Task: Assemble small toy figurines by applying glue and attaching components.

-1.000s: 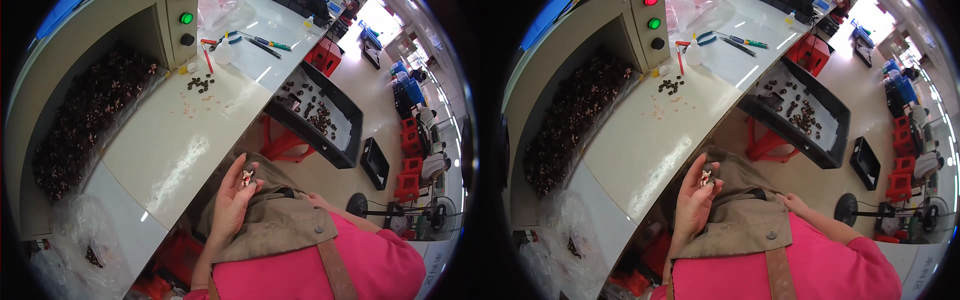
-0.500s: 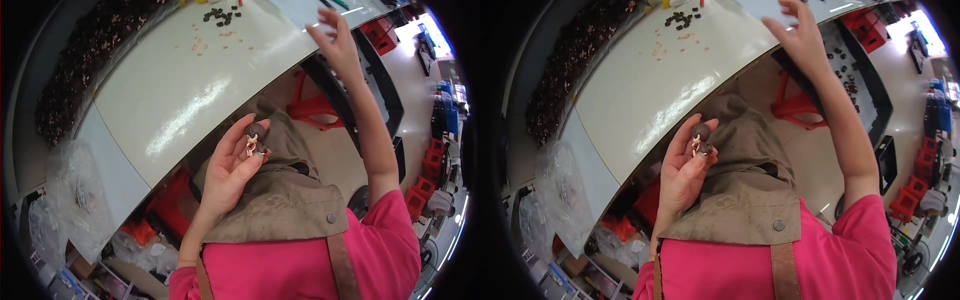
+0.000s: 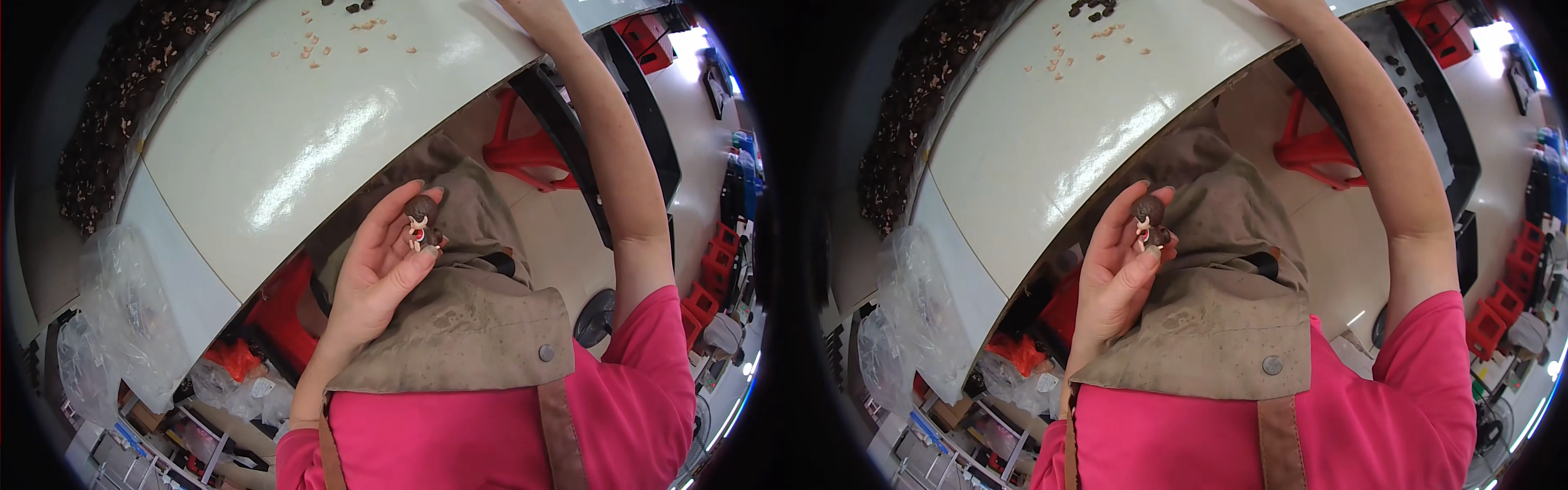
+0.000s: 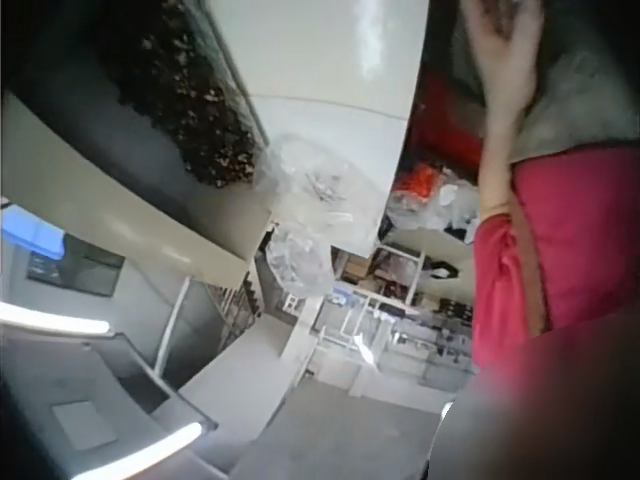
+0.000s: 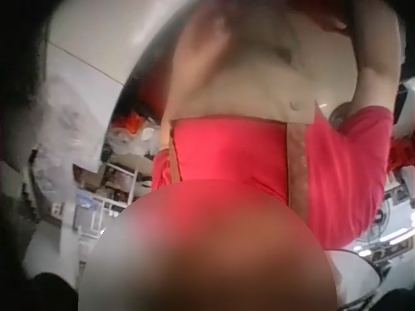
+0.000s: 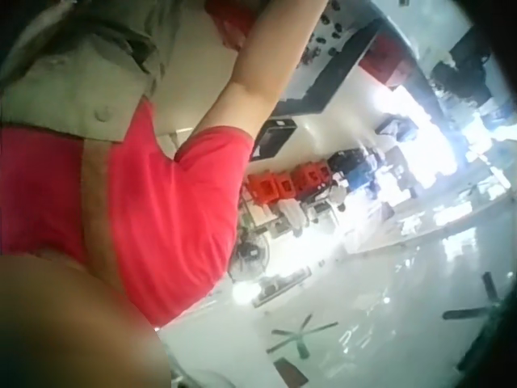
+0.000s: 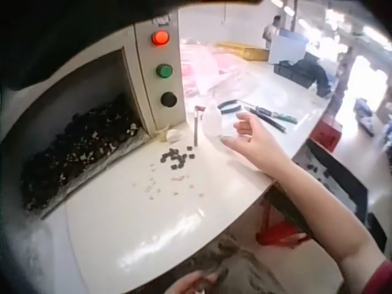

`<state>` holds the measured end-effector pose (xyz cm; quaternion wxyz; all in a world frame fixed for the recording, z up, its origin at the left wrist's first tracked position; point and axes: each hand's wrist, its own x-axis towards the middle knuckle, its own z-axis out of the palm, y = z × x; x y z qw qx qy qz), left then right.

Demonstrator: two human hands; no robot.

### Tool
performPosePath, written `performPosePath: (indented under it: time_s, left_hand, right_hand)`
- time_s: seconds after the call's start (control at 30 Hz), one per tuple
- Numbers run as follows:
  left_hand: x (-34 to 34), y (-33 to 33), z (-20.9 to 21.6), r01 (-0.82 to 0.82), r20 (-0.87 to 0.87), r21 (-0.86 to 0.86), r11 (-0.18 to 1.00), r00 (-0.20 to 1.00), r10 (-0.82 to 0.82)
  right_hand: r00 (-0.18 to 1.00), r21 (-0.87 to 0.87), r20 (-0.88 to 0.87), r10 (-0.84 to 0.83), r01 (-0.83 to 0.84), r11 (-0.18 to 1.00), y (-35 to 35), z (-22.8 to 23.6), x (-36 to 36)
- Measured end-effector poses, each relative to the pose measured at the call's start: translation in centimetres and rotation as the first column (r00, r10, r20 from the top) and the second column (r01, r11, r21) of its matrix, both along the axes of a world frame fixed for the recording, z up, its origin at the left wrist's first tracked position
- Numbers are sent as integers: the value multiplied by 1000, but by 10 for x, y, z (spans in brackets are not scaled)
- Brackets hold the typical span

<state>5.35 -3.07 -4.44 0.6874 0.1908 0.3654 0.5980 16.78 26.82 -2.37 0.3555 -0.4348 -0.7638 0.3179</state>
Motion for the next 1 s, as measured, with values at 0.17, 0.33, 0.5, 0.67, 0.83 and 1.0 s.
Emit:
performPosePath:
  time_s: [0.17,0.33,0.5,0.67,0.83,1.0]
  left_hand:
    - [0,0,-1,-1,11,-36,999,1000,1]
    - [3,1,-1,-7,32,-67,998,999,9]
    - [4,1,-1,-19,47,-91,996,999,23]
    - [6,0,-1,-13,46,-92,996,999,17]
    - [6,-3,-1,-34,9,-87,996,999,35]
    - [6,-5,2,-47,-12,-63,997,999,46]
  right_hand:
    - [998,61,48,48,-51,997,5,-5,-3]
    - [994,15,21,104,-104,994,14,-2,-6]
    - [997,-19,21,76,-75,997,13,0,-14]
    - [993,-45,62,105,-102,994,28,-1,-22]
    - [944,-400,-165,285,-328,856,42,17,-25]
    - [975,-46,-179,133,-143,989,23,0,-20]
